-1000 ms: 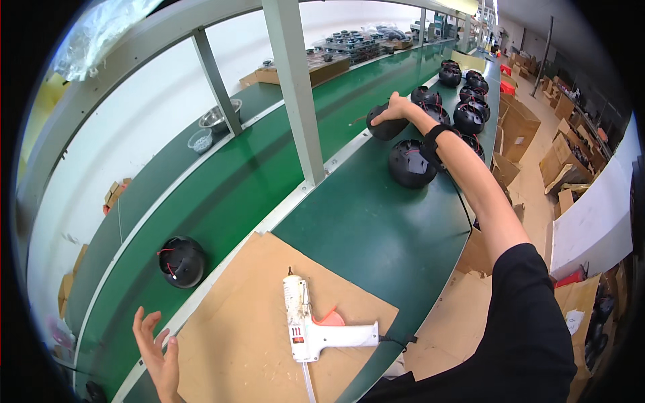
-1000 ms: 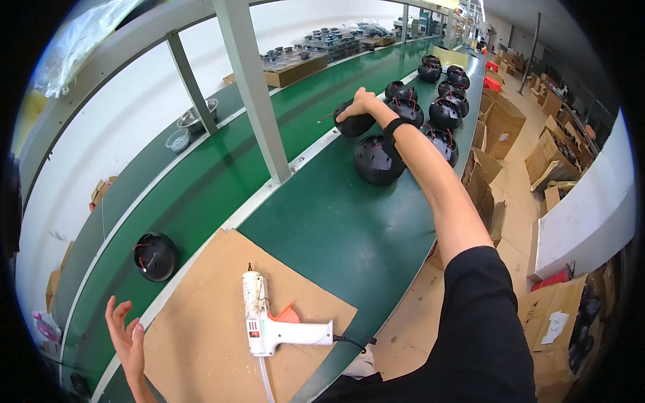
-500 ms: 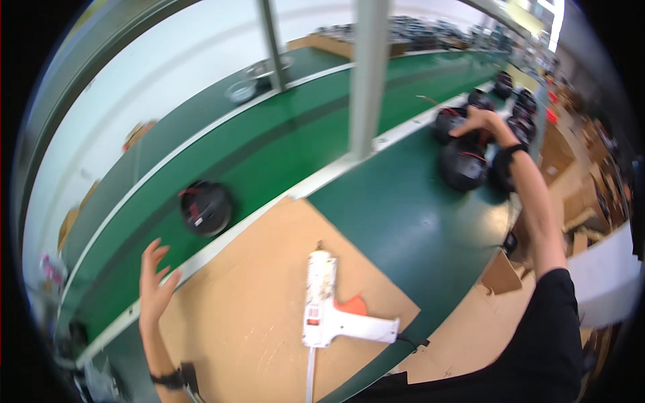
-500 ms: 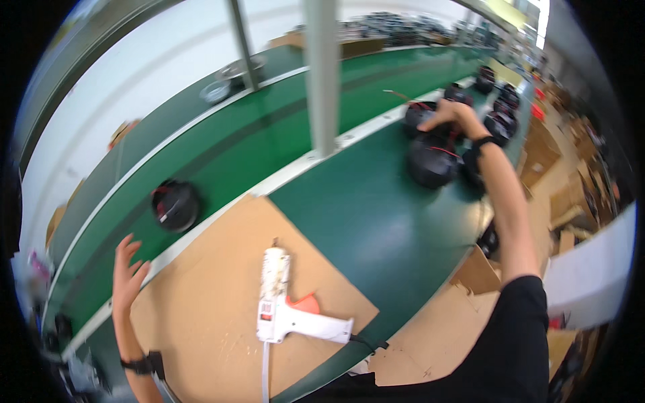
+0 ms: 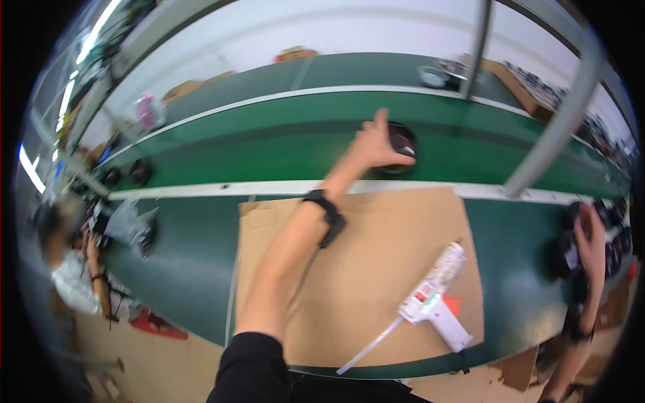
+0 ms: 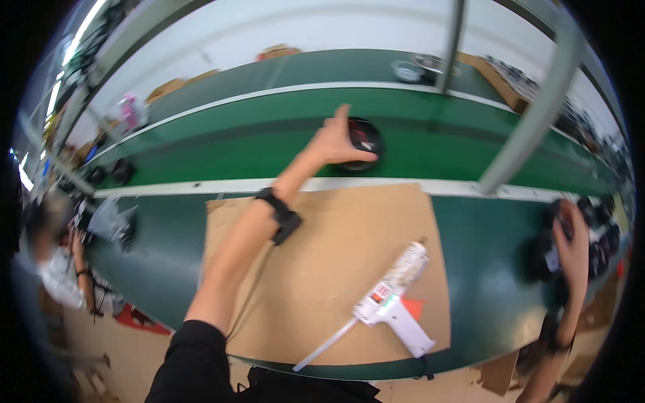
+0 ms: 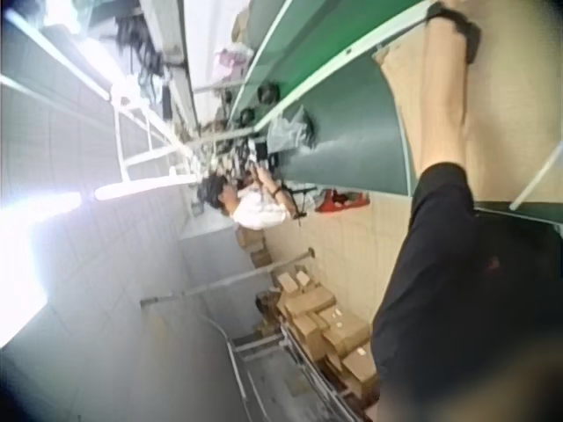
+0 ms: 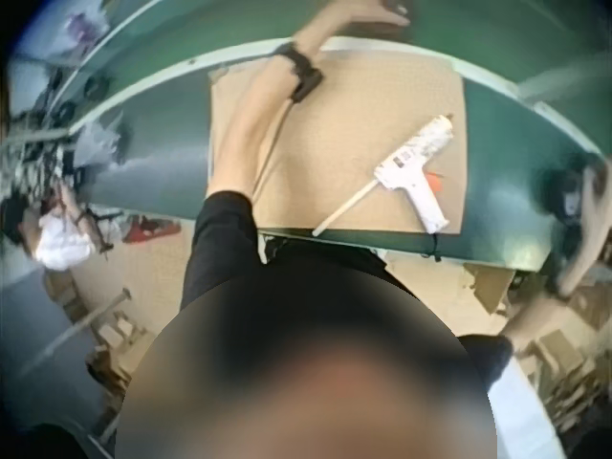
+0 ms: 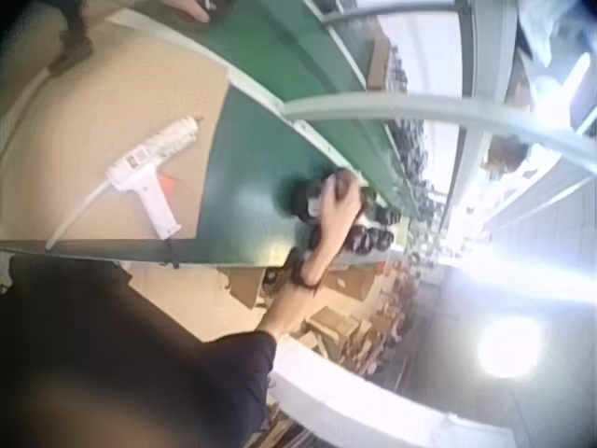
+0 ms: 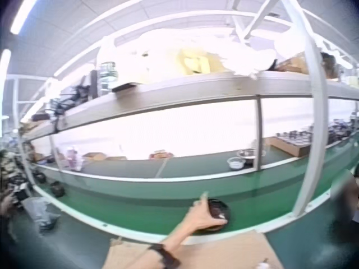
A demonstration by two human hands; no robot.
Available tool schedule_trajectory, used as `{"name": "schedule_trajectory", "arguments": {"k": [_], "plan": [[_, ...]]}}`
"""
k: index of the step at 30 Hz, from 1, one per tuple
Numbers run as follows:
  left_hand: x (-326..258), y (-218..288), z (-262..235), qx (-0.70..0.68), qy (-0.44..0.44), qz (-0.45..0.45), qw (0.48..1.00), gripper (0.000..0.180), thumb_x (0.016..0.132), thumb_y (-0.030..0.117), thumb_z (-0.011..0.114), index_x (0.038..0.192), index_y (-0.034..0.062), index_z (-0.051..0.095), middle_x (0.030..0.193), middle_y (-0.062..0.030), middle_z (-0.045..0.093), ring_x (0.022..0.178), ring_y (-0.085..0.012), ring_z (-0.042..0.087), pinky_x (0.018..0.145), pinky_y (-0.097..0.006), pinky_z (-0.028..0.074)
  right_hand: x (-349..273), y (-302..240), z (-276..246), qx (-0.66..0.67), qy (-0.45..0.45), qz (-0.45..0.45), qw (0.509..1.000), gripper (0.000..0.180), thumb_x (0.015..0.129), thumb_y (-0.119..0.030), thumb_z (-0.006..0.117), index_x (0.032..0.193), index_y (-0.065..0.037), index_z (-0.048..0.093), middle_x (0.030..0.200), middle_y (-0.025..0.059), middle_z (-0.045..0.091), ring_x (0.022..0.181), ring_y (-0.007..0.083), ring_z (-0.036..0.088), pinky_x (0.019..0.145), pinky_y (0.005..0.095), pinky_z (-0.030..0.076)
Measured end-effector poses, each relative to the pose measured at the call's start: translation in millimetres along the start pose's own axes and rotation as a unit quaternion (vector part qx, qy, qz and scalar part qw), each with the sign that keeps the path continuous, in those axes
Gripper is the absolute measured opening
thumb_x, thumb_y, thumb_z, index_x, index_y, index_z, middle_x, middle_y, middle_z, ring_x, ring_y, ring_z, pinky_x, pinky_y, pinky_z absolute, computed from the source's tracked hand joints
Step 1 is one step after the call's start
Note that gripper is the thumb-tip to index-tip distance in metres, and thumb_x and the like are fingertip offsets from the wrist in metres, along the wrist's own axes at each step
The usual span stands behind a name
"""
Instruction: Applying hot glue to secure wires inside black plastic housings on an assembly line.
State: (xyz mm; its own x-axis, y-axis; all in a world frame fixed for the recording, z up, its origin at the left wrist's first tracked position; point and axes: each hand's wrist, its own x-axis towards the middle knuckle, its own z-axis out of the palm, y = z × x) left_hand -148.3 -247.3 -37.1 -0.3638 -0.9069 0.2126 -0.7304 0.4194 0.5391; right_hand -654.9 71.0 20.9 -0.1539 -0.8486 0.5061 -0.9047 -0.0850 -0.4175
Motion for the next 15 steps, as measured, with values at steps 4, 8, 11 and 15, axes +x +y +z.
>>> {"name": "schedule_trajectory", "arguments": {"k": [4,8,11,15], "plan": [[-37.3,46.1,-24.9,-0.020,-0.035,0.058,0.998,0.140,0.054,0.054,0.094,0.158,-0.0022,0.020,0.141,-0.0349,0.049,0.129,-0.0491,0.053,0.110,-0.047,0.047,-131.2,-195.8,17.8,0.026,-0.189,-0.055,0.980,0.042,0.074,0.000,0.071,0.116,0.003,0.066,0.109,0.0184,0.069,0.102,0.0379,0.067,0.092,0.0460,0.052],[-156.3,32.3,-78.8,-0.101,-0.060,0.182,0.976,0.136,0.055,0.045,0.094,0.158,-0.0026,0.020,0.146,-0.0305,0.045,0.134,-0.0468,0.047,0.113,-0.046,0.042,-179.6,-271.4,76.3,0.101,-0.236,0.001,0.966,0.057,0.085,-0.006,0.074,0.139,0.000,0.055,0.139,0.0238,0.056,0.130,0.0432,0.053,0.110,0.0455,0.043],[-273.2,43.5,-114.2,-0.083,-0.108,0.189,0.972,0.130,0.058,0.040,0.094,0.159,0.0005,0.022,0.147,-0.0288,0.040,0.134,-0.0471,0.047,0.111,-0.050,0.044,-207.5,-279.8,99.4,0.065,-0.229,0.037,0.971,0.067,0.089,-0.018,0.077,0.148,-0.002,0.048,0.149,0.0247,0.047,0.138,0.0442,0.044,0.115,0.0497,0.035],[-365.6,41.3,-106.0,-0.093,-0.149,0.121,0.977,0.124,0.062,0.044,0.093,0.158,0.0026,0.027,0.147,-0.0276,0.039,0.136,-0.0479,0.044,0.111,-0.054,0.043,-207.4,-278.5,135.5,0.064,-0.097,0.136,0.984,0.081,0.069,0.015,0.054,0.148,-0.001,0.045,0.142,0.0282,0.047,0.131,0.0477,0.050,0.109,0.0470,0.042]]}}
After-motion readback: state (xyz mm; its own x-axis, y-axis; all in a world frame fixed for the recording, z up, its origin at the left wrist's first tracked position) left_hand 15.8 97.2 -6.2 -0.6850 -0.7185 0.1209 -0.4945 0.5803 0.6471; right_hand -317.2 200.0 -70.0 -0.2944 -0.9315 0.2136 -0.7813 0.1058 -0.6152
